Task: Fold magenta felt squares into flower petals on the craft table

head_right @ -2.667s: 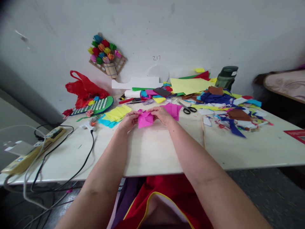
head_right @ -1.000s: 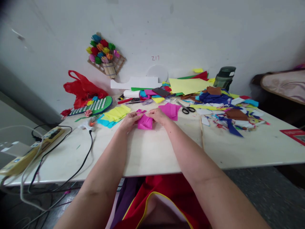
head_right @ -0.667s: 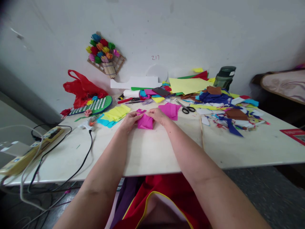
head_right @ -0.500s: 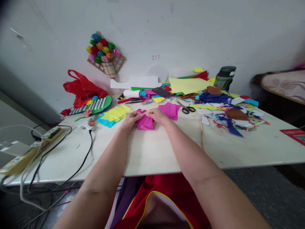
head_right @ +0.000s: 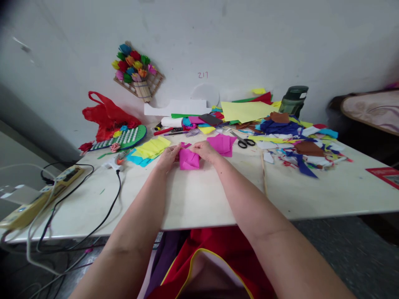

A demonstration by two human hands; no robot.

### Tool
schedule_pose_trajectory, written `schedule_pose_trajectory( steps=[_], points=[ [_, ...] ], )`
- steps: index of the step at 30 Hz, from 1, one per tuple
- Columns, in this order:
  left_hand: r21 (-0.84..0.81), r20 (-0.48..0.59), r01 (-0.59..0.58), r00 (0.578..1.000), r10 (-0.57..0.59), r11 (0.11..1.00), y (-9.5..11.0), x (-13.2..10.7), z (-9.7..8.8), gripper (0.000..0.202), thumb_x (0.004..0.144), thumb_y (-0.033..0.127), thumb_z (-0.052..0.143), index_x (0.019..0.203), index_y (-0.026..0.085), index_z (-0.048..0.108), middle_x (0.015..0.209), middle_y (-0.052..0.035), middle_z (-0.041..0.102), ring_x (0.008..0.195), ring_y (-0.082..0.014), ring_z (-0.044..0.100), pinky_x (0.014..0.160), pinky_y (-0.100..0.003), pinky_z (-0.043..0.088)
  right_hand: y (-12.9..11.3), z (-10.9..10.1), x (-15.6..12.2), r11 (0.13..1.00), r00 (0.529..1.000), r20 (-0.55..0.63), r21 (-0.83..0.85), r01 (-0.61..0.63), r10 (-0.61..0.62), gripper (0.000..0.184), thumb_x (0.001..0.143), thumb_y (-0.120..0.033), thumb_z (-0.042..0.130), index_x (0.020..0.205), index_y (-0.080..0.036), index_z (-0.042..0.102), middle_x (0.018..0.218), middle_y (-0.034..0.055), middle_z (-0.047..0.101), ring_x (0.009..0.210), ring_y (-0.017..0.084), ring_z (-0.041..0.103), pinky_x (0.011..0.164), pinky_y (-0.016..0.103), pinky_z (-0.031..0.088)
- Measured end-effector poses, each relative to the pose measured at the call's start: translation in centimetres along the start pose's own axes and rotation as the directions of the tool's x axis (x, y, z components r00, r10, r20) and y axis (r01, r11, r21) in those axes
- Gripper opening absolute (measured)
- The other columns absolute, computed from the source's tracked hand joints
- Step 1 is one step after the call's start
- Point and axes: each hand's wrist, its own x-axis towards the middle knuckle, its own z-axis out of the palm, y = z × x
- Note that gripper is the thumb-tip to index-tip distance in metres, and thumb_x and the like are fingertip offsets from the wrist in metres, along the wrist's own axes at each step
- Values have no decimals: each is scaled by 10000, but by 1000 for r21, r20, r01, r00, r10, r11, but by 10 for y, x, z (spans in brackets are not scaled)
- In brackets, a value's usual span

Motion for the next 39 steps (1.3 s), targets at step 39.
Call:
schedule_pose_trajectory(
  steps=[39],
  points=[
    [-134, 178, -24, 983, 47, 991, 2, -3, -14, 442, 604, 292, 726, 1008, 131, 650, 732, -22, 635, 548, -78, 544, 564, -226, 448, 1, 2, -1, 988, 999, -10, 147, -49, 51, 372, 581, -480, 662, 531, -159, 481, 503, -59, 397, 511, 80, 331, 526, 246, 252]
  ],
)
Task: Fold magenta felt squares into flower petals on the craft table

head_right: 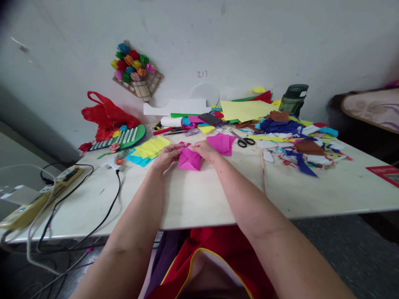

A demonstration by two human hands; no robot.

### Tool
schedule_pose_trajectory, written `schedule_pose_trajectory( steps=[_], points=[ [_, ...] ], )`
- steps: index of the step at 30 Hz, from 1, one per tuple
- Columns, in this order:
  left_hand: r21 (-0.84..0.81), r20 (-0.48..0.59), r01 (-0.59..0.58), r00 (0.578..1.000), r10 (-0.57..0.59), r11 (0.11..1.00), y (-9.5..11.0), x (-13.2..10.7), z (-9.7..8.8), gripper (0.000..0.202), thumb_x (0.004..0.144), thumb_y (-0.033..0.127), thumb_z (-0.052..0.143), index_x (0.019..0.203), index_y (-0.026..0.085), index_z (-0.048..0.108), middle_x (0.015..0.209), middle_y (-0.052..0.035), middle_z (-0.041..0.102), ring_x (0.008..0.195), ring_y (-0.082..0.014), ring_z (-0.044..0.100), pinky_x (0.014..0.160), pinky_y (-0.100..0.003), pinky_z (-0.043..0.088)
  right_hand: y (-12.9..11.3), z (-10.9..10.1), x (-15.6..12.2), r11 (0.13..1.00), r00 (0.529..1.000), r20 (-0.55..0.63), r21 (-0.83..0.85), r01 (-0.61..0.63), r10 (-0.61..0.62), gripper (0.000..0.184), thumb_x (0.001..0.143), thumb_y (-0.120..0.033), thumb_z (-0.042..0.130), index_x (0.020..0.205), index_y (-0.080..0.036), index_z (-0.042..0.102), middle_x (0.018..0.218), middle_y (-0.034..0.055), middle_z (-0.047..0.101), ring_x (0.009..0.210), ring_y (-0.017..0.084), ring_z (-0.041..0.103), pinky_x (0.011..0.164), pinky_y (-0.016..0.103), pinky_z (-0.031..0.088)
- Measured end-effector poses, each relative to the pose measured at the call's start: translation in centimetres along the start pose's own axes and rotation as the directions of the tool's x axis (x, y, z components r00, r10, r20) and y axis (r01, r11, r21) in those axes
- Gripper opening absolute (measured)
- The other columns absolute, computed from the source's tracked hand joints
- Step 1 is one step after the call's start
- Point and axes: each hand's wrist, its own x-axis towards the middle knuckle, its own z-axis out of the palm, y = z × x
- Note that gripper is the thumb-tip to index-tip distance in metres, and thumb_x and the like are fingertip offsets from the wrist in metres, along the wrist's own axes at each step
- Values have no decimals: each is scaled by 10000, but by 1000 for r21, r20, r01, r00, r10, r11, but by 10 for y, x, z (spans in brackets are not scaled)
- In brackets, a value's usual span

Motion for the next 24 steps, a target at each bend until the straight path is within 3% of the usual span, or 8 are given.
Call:
schedule_pose_trajectory(
  steps=[13, 24],
  points=[
    [22, -35, -12, 999, 13, 1000, 0, 0, 2, 358, 599, 360, 734, 869, 133, 674, 670, -7, 627, 530, -76, 532, 542, -215, 427, 4, 1, 2, 1000, 1000, 19, -13, 18, -18, 434, 551, -525, 697, 519, -156, 472, 488, -68, 365, 494, 69, 309, 504, 234, 226],
    [83, -57, -19, 998, 24, 996, 1, 1, 7, 309, 567, 307, 738, 795, 119, 652, 648, -2, 616, 511, -82, 532, 530, -228, 437, 4, 1, 2, 1000, 1000, 17, 19, 3, -3, 398, 574, -485, 699, 532, -146, 495, 489, -64, 387, 494, 67, 323, 503, 233, 228]
  ],
)
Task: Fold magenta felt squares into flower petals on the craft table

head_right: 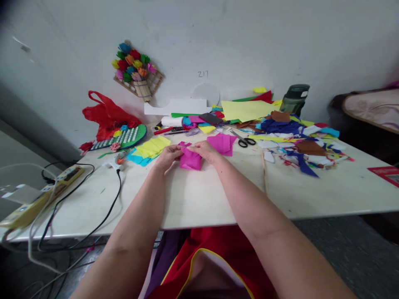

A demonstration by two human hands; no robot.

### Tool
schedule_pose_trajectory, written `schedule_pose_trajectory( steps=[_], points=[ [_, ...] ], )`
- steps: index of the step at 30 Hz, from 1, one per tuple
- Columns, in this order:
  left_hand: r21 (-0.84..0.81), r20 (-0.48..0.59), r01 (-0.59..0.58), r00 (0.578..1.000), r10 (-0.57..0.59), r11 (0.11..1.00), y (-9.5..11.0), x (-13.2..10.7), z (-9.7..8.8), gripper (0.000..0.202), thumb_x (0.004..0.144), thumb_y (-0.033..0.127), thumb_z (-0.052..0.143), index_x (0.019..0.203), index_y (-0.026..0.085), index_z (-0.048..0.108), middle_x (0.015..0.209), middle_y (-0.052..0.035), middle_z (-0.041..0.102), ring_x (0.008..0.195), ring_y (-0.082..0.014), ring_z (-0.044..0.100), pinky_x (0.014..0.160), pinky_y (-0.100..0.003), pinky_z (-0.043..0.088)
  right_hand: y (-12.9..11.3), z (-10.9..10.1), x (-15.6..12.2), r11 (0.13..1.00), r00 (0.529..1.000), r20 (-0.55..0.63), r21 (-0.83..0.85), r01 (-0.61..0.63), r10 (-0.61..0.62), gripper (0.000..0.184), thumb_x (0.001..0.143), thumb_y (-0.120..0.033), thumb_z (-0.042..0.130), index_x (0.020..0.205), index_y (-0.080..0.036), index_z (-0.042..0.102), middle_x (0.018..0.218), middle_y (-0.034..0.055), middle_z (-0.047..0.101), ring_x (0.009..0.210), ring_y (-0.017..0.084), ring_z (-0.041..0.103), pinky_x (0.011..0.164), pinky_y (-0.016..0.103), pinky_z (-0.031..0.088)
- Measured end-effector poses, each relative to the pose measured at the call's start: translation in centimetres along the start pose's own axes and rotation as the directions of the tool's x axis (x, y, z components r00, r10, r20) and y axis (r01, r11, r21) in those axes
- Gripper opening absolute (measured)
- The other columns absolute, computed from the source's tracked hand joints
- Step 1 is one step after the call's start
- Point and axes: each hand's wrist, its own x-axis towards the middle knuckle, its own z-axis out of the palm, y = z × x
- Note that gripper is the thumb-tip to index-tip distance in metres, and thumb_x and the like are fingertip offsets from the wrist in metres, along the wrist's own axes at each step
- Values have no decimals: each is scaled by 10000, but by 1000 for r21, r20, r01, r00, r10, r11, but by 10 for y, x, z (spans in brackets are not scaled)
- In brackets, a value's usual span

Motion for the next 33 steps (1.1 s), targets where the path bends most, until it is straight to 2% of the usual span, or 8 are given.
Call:
schedule_pose_trajectory(
  steps=[7, 16, 20, 25, 27, 29, 31, 33],
  points=[
    [49, -23, -13, 1000, 14, 999, 3, -1, 3, 270, 578, 341, 722, 681, 117, 612, 565, 12, 567, 475, -73, 489, 497, -216, 406, -1, 1, -1, 1000, 1000, 4, 7, 3, -3, 396, 570, -473, 707, 524, -143, 493, 495, -59, 401, 500, 66, 337, 506, 232, 236],
    [34, 28, 1, 1000, -2, 999, 0, -1, 0, 342, 591, 418, 714, 708, 124, 584, 563, 31, 530, 476, -58, 456, 494, -202, 380, -1, 1, 0, 998, 999, -16, -53, 38, -39, 394, 583, -483, 684, 520, -148, 487, 481, -63, 407, 484, 65, 348, 493, 225, 262],
    [8, 32, 15, 999, -15, 1000, 0, -1, 0, 323, 587, 398, 718, 679, 131, 561, 536, 42, 505, 450, -52, 434, 480, -203, 359, 1, 4, 3, 996, 996, -45, -58, 72, -75, 295, 590, -404, 694, 672, -146, 575, 501, -59, 482, 485, 75, 405, 499, 219, 308],
    [-23, 30, 31, 999, -30, 999, 1, -1, 0, 337, 575, 397, 725, 666, 133, 536, 524, 46, 493, 438, -50, 424, 467, -200, 346, 0, 5, 3, 975, 983, -44, -141, 170, -177, 276, 649, -309, 663, 880, -163, 621, 411, -119, 366, 397, 52, 298, 444, 197, 274],
    [-28, 30, 41, 999, -40, 999, 1, -1, 1, 340, 575, 400, 723, 663, 135, 529, 522, 44, 494, 439, -52, 427, 467, -201, 346, -2, 6, 3, 972, 977, -25, -111, 207, -211, 308, 658, -274, 652, 944, -160, 646, 471, -89, 483, 440, 62, 400, 494, 205, 364],
    [-29, 20, 55, 998, -55, 998, 0, 0, 1, 329, 577, 388, 720, 663, 138, 525, 519, 42, 496, 436, -55, 429, 460, -201, 338, -2, 6, 3, 968, 970, -4, -64, 243, -243, 301, 656, -238, 646, 946, -161, 674, 670, -18, 652, 613, 101, 560, 637, 242, 461],
    [-36, 7, 71, 997, -71, 997, -1, 0, 0, 308, 583, 369, 713, 666, 141, 522, 515, 41, 497, 427, -57, 429, 448, -202, 324, -2, 6, 4, 963, 964, 17, -37, 267, -267, 258, 654, -203, 640, 901, -169, 703, 884, 30, 707, 847, 149, 623, 815, 291, 471],
    [-51, 2, 86, 996, -86, 995, -1, 1, 0, 282, 595, 350, 699, 671, 145, 521, 509, 41, 494, 418, -60, 428, 437, -202, 310, 0, 6, 6, 962, 962, 30, -40, 271, -270, 237, 656, -177, 636, 878, -181, 719, 968, 37, 707, 985, 176, 614, 929, 329, 431]
  ],
)
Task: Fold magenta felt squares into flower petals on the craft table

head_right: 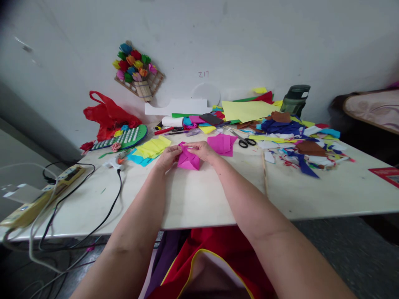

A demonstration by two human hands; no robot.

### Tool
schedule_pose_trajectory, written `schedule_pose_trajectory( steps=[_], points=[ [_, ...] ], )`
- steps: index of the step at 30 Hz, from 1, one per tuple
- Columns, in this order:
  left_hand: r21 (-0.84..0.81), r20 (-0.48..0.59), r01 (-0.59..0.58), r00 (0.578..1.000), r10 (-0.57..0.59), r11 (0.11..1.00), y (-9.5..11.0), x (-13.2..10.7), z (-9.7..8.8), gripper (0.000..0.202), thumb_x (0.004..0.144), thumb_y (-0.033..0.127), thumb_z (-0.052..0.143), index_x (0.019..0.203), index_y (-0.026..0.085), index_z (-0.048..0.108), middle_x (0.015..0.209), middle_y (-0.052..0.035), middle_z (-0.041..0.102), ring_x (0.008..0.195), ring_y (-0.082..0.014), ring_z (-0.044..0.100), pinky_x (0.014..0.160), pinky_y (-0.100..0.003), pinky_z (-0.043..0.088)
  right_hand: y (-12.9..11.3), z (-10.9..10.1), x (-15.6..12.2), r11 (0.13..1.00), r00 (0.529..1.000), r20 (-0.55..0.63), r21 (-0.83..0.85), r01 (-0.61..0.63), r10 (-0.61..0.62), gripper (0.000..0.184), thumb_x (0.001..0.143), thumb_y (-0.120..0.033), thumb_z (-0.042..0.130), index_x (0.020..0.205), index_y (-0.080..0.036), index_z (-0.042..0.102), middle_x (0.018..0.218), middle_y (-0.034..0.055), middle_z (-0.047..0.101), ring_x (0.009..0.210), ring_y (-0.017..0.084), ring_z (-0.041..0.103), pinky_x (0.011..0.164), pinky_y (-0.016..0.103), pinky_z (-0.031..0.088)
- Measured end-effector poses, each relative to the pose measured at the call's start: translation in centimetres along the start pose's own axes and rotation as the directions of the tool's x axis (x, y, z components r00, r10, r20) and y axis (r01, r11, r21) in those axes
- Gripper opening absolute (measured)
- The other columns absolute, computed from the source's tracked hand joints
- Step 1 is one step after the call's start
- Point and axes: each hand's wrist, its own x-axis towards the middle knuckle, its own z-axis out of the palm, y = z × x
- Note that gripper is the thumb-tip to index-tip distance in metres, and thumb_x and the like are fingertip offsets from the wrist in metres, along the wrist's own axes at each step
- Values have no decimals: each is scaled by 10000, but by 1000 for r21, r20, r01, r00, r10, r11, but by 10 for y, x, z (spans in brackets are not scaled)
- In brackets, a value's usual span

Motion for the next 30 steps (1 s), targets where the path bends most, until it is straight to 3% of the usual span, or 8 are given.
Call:
schedule_pose_trajectory(
  steps=[14, 23, 30],
  points=[
    [-192, -21, 9, 1000, -13, 981, -4, 1, 5, 194, 618, 274, 664, 675, 125, 553, 514, 9, 529, 441, -92, 473, 453, -220, 329, 7, -1, 1, 995, 999, 37, -104, 7, -3, 277, 708, -110, 585, 928, -213, 718, 1013, 29, 698, 1024, 184, 619, 982, 376, 416],
    [-181, -54, 30, 998, -40, 983, -2, 2, 6, 217, 639, 322, 636, 695, 125, 567, 545, -6, 564, 465, -107, 502, 460, -231, 340, 12, -1, 2, 992, 1000, 28, -129, 0, 4, 262, 703, -131, 597, 922, -204, 720, 990, 36, 704, 969, 189, 642, 947, 370, 444],
    [-59, -16, -1, 1000, 0, 998, -3, 1, 2, 291, 631, 381, 697, 657, 136, 541, 476, 37, 460, 410, -63, 399, 430, -219, 263, 8, 2, 1, 996, 999, -15, -79, -46, 45, 228, 689, -123, 616, 873, -195, 729, 957, 39, 713, 953, 193, 644, 952, 387, 437]
  ],
)
